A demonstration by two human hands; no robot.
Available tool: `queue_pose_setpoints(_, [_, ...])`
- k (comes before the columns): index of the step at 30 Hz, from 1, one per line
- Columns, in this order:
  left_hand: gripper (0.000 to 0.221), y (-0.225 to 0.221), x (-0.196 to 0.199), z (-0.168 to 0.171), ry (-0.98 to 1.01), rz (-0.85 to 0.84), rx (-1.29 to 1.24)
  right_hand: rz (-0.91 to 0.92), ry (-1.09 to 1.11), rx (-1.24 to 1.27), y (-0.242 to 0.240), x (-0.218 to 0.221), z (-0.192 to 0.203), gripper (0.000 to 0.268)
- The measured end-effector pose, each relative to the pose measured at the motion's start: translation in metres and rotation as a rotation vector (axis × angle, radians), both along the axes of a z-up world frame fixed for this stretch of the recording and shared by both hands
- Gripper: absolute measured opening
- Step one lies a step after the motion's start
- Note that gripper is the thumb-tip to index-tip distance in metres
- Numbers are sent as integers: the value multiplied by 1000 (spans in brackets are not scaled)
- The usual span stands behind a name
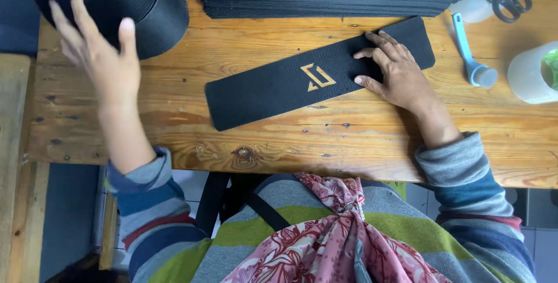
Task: Applying adhesive to fabric strips and attaching them to a long fabric roll on a workbench
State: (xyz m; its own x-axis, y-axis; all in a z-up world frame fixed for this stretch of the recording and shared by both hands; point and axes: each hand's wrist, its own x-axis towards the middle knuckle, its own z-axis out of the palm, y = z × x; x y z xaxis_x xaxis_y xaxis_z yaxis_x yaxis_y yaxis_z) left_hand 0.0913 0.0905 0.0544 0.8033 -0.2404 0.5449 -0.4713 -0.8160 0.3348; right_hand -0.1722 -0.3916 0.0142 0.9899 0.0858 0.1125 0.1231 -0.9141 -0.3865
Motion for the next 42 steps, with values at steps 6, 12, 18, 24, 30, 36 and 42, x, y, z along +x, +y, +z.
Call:
queue_pose_setpoints(6, [83,11,-32,17,145,-1,177,-6,-5,-38,-2,-1,4,50])
queue_pose_setpoints(12, [98,22,-46,26,242,187,249,-8,-40,-68,-4,-2,-1,54])
queue_pose_setpoints(18, [61,0,-80,48,171,34,334,28,-90,-68,-7,-4,-4,48])
queue_pose_setpoints(24, [52,-76,-108,77,739,-383,103,71,98,28,-3,-6,5,50])
queue_pose_setpoints(30, [87,-117,-102,72,844,-957,302,89,72,11,-4,-8,8,48])
queue_pose_setpoints(36, [52,-171,-92,47,149,-995,221,129,-24,-6,-4,-8,0,49])
queue_pose_setpoints(42, [42,-230,-92,15,-204,-889,220,219,-82,4,-3,-6,-3,43])
